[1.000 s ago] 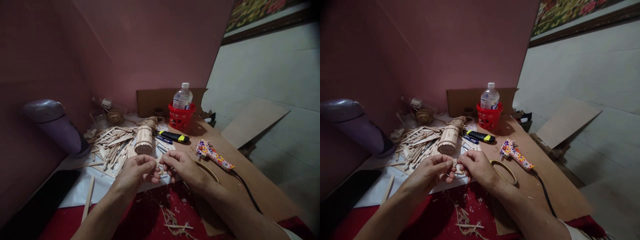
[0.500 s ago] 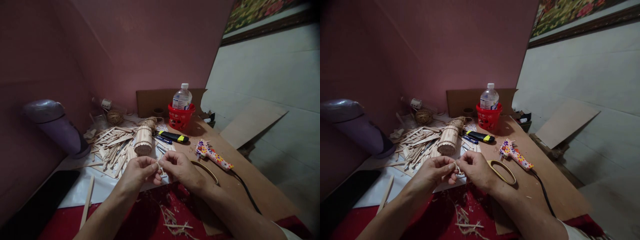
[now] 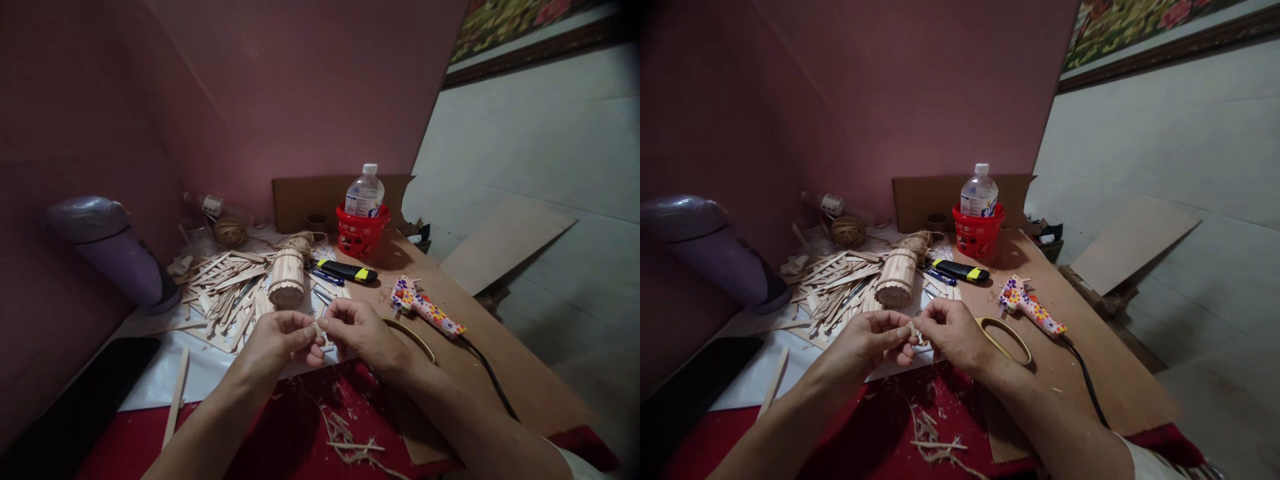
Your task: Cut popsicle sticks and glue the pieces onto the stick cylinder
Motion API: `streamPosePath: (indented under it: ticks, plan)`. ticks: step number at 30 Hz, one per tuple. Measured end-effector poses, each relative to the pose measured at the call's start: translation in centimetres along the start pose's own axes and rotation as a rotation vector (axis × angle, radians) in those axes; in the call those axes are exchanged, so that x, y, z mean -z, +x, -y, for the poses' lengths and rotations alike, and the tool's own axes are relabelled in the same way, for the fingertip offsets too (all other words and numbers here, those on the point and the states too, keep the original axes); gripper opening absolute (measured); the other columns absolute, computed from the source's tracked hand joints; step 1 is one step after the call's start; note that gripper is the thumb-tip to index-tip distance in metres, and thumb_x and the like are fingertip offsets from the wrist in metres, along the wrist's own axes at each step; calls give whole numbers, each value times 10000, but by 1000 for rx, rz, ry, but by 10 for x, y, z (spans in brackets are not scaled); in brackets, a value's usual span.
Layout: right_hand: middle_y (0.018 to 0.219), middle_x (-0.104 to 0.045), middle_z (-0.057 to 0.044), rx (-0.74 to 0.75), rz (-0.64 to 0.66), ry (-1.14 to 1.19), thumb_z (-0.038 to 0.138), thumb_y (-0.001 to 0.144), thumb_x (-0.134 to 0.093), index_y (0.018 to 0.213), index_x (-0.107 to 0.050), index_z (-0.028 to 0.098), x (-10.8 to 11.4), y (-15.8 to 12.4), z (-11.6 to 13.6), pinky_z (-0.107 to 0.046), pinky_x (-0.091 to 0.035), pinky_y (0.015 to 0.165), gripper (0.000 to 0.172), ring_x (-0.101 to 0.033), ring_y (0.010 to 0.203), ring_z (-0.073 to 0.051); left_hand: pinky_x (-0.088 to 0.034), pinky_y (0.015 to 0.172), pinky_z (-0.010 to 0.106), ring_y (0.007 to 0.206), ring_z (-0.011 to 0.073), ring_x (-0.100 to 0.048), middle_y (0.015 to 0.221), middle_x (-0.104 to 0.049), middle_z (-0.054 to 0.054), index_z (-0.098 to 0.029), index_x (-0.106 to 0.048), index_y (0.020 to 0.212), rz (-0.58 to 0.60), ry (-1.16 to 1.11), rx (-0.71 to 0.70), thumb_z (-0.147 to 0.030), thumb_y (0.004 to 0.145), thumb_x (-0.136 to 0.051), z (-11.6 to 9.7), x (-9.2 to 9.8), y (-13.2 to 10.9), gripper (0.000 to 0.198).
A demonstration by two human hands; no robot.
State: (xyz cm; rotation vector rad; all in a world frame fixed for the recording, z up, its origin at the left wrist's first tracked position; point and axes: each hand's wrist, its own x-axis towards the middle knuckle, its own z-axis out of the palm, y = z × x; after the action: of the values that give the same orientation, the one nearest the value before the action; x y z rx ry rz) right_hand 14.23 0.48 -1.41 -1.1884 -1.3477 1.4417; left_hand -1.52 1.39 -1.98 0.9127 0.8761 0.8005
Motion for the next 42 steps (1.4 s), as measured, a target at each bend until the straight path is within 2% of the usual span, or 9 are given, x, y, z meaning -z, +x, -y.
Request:
streamPosePath:
  ticks: [11,22,27,29,31,34,38,40,42]
  plan:
    - [515,-512,53,13,4,-14,340,718,-620,629,-504,179,2,0,1,-178,-353,386,217,-423,407,-65,-484,517,173,490,84,-593,624,-667,59,-85,-653,680,9,17,-12,-259,661,-756,-2,-2,-3,203]
    - [477,-482,69,86,-55,20,309,743,-599,611,-477,181,0,-1,1,-175,-368,378,221,-407,384,-56,-487,439,206,508,124,-609,630,-665,61,-108,-605,673,-104,20,31,-238,662,-739,-6,-4,-4,187]
    - [490,-480,67,120,-72,65,308,751,-600,618,-482,178,0,0,1,-180,-372,380,220,-415,392,-59,-487,419,202,553,147,-642,693,-686,68,-118,-568,580,-132,-53,-52,-171,620,-733,-9,-5,-3,178]
    - [504,-483,66,109,-66,99,328,751,-604,621,-480,175,-1,0,1,-183,-378,378,235,-423,393,-58,-442,346,187,466,123,-609,743,-705,78,-121,-550,555,-154,-72,-96,-147,604,-714,-11,-5,-2,173]
    - [511,-488,65,108,-60,126,340,744,-611,617,-478,174,-1,1,0,-187,-388,377,248,-425,391,-58,-395,294,173,381,96,-556,699,-705,71,-121,-540,538,-188,-87,-142,-132,591,-700,-12,-5,-1,170]
    - [513,-497,61,126,-59,148,347,734,-621,620,-488,169,-1,2,-2,-194,-400,380,249,-426,395,-60,-444,353,159,390,88,-566,623,-692,74,-98,-571,559,-212,-108,-176,-127,600,-712,-12,-5,0,150]
    - [498,-491,63,147,-64,177,342,735,-618,622,-495,169,-1,3,-5,-196,-403,376,241,-417,397,-63,-544,543,189,552,127,-658,687,-712,92,-69,-647,750,-224,-170,-185,-84,617,-727,-12,-4,1,156]
    - [494,-489,62,157,-60,182,339,740,-617,623,-497,170,0,3,-5,-198,-405,376,238,-416,401,-65,-546,542,191,566,141,-668,654,-705,86,-64,-657,767,-246,-180,-178,-63,611,-731,-12,-4,1,172]
    - [494,-488,62,166,-60,175,339,745,-616,628,-502,168,0,3,-5,-196,-407,379,237,-419,405,-66,-520,466,174,528,143,-657,619,-691,73,-62,-660,733,-258,-169,-163,-70,603,-744,-11,-3,1,156]
